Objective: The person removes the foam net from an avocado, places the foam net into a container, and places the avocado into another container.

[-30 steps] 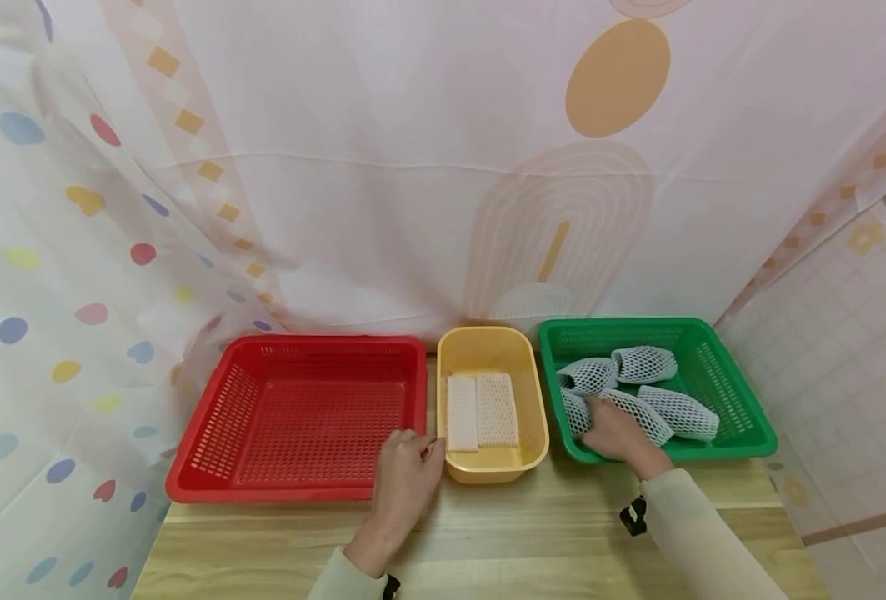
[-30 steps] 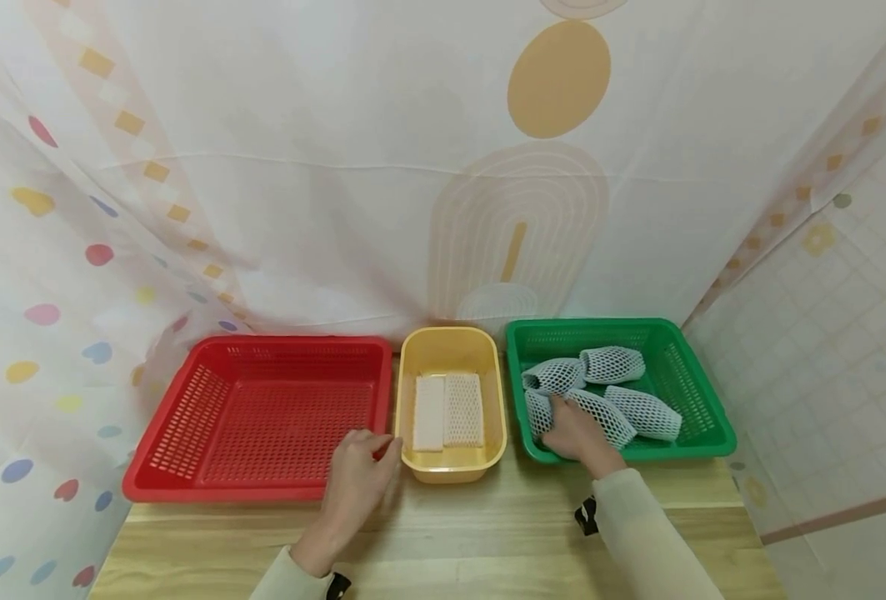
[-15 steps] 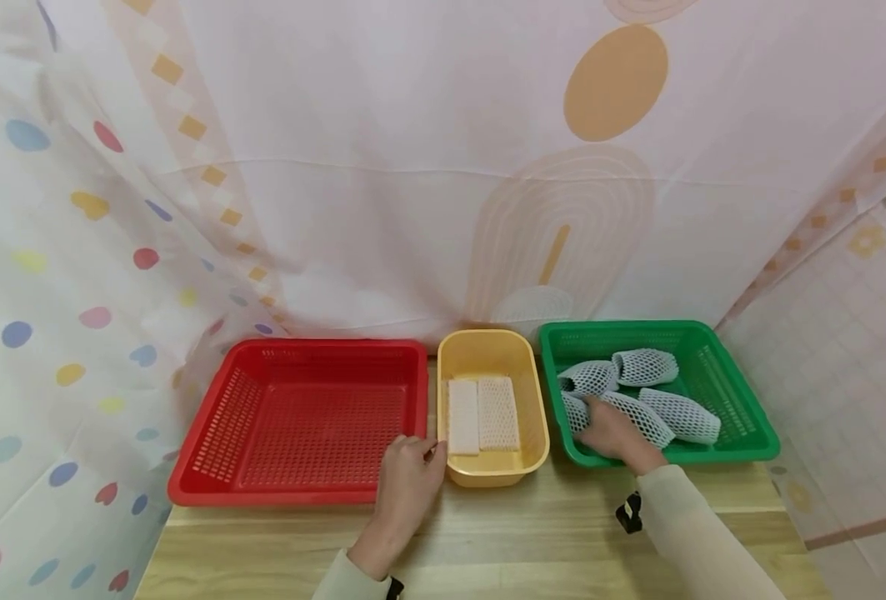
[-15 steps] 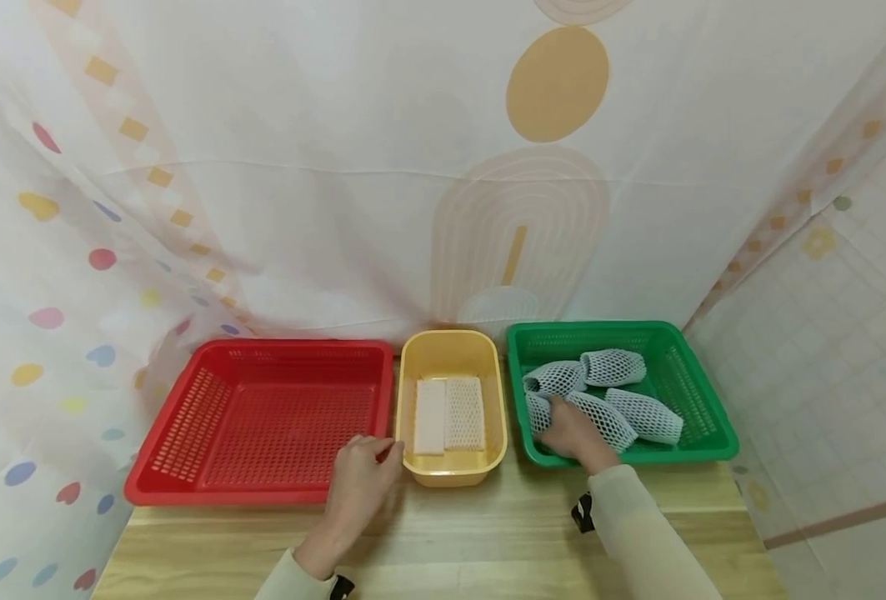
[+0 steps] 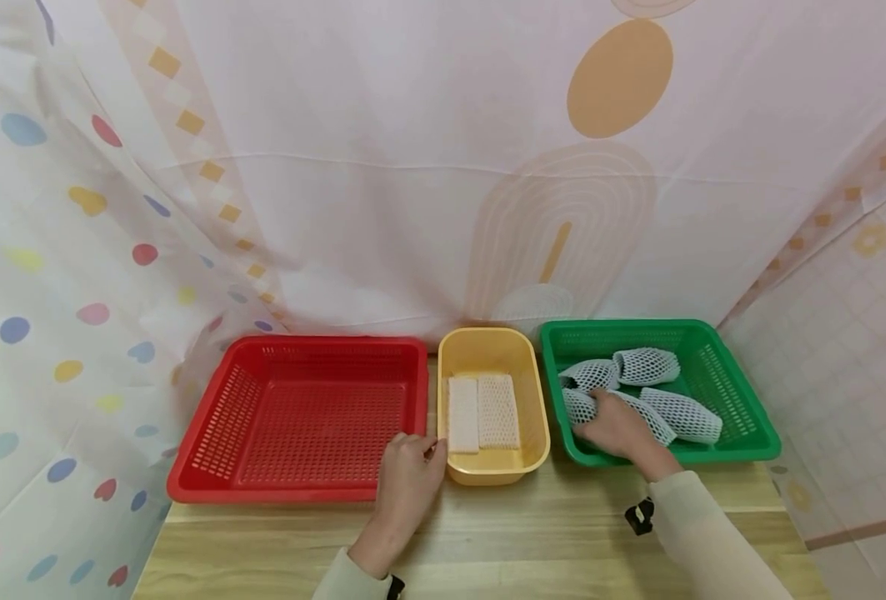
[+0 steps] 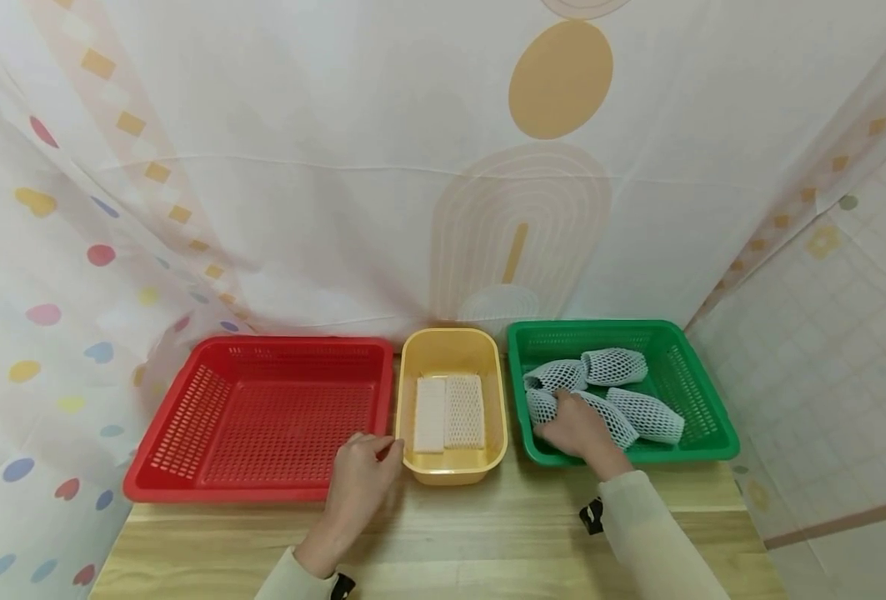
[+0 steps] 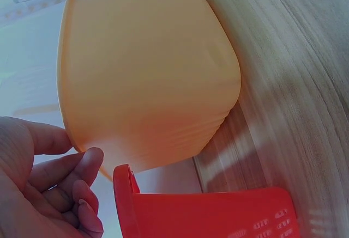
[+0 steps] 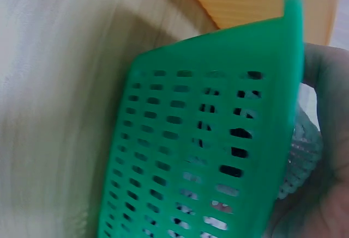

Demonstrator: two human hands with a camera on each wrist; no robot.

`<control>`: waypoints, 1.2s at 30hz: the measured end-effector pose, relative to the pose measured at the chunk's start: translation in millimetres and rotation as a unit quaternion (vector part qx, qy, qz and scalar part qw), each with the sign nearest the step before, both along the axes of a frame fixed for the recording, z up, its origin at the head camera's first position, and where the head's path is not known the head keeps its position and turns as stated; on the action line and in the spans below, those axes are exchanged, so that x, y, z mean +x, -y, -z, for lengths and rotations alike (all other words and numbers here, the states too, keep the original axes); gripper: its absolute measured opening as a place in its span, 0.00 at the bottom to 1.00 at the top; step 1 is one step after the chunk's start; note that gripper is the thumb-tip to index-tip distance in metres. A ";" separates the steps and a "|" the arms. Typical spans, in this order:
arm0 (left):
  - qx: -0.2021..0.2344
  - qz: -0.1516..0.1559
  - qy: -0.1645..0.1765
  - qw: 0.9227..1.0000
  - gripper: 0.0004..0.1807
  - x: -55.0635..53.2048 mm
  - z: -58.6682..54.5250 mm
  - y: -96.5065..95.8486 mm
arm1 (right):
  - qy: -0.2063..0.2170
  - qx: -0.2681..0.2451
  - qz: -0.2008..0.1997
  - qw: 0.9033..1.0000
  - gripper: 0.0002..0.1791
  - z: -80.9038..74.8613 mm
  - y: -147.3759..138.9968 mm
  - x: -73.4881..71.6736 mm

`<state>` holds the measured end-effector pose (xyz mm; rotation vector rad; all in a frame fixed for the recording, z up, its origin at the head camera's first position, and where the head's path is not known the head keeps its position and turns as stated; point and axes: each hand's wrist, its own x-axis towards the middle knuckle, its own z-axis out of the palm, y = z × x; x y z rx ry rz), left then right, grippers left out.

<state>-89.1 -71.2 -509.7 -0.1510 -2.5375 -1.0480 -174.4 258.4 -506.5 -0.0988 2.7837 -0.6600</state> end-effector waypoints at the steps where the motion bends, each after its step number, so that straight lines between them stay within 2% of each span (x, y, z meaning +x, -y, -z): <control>1: 0.001 0.001 0.001 1.000 0.04 0.2 -0.3 0.0 | -0.001 -0.002 0.002 1.000 0.43 -1.6 0.1 0.8; 15: -0.001 -0.005 0.005 1.000 0.04 0.1 1.2 -0.3 | 0.000 -0.040 0.012 0.999 0.44 -25.3 -7.4 11.9; 21: -0.001 -0.006 0.008 1.000 0.06 1.0 1.4 0.2 | -0.014 -0.052 0.018 0.998 0.43 -32.6 -9.9 17.7; 30: -0.001 -0.004 0.003 1.000 0.05 0.2 1.1 0.8 | -0.058 -0.070 0.029 0.995 0.42 -42.3 -12.3 24.2; 36: 0.002 -0.002 0.001 1.000 0.05 -0.3 -0.3 0.5 | -0.105 -0.100 0.041 0.989 0.42 -47.1 -13.7 28.9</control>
